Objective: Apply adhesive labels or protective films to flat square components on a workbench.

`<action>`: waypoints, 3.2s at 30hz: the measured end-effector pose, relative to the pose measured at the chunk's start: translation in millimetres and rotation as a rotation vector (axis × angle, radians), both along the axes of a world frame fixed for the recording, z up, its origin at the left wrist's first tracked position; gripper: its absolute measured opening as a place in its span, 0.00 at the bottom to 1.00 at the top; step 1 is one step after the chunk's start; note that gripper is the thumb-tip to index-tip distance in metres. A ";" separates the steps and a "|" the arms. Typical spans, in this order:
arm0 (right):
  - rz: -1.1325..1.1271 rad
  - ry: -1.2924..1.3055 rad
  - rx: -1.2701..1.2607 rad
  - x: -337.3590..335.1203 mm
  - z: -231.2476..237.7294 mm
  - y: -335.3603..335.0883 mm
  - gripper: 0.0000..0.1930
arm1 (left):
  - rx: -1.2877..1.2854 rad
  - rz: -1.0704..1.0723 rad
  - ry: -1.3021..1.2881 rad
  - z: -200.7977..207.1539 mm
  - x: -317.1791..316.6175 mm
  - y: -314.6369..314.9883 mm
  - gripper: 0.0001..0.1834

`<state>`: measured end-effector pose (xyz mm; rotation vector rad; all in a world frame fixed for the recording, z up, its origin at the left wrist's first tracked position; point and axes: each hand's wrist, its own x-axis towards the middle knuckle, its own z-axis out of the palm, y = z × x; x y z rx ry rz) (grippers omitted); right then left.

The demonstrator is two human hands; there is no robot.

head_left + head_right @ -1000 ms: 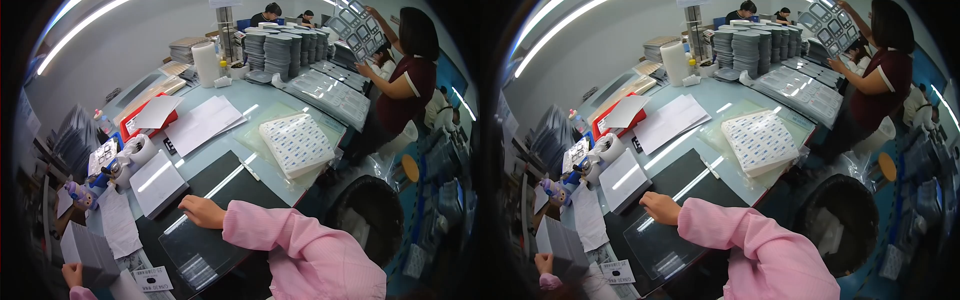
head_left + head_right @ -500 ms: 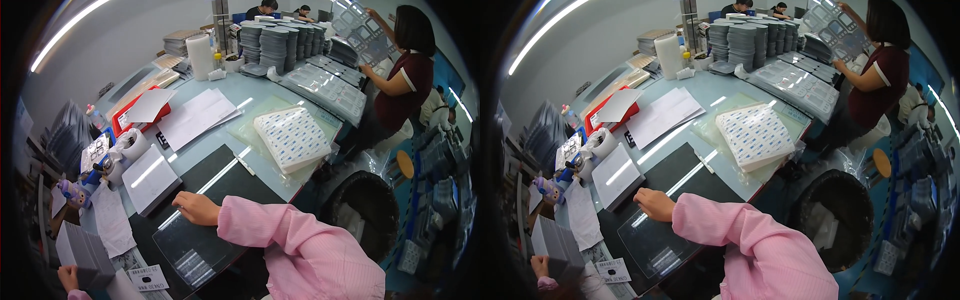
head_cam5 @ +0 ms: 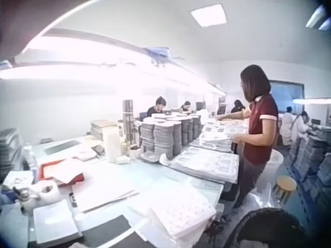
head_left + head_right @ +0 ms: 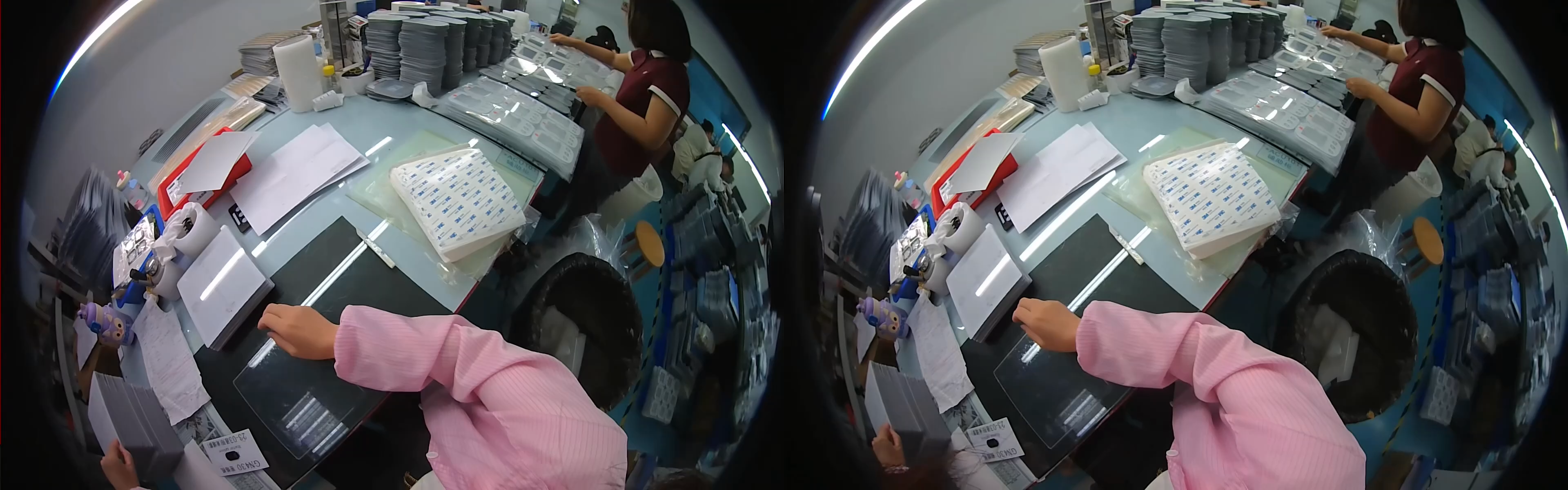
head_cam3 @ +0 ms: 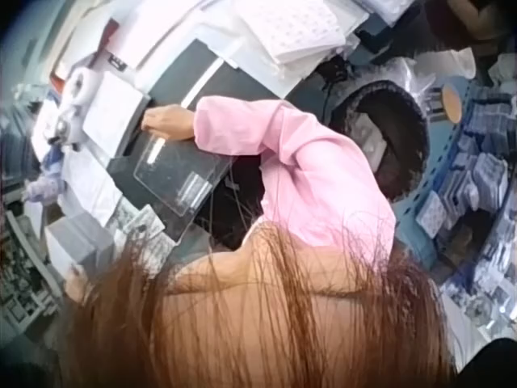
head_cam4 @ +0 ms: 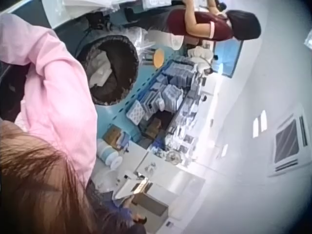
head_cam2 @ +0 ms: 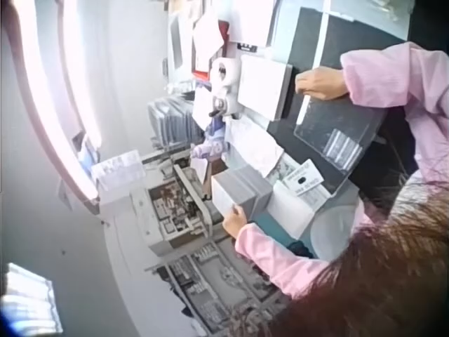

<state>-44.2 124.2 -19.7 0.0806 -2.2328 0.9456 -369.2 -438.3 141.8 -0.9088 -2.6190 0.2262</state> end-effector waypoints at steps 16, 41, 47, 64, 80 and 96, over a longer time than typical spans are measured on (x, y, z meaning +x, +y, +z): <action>-0.023 -0.031 -0.087 1.4 10.8 16.4 0.09 | 0.217 -0.211 0.209 -2.8 119.2 75.5 0.30; 0.241 -0.574 -1.057 0.4 37.0 42.7 0.13 | 0.747 -0.392 -0.396 -110.9 374.5 304.8 0.40; 0.210 -0.585 -1.041 -0.8 38.8 39.3 0.17 | 1.535 0.057 -1.425 -123.5 367.6 277.8 0.28; 0.097 -0.682 -1.015 -4.8 31.9 40.2 0.28 | 1.525 0.135 -1.556 -132.4 371.1 269.6 0.21; 0.025 -0.665 -1.020 -6.0 32.1 39.8 0.28 | 1.463 0.020 -1.625 -138.4 368.0 265.6 0.20; 0.044 -0.644 -0.991 -6.2 27.4 44.6 0.29 | 1.455 0.040 -1.646 -136.7 366.5 266.0 0.20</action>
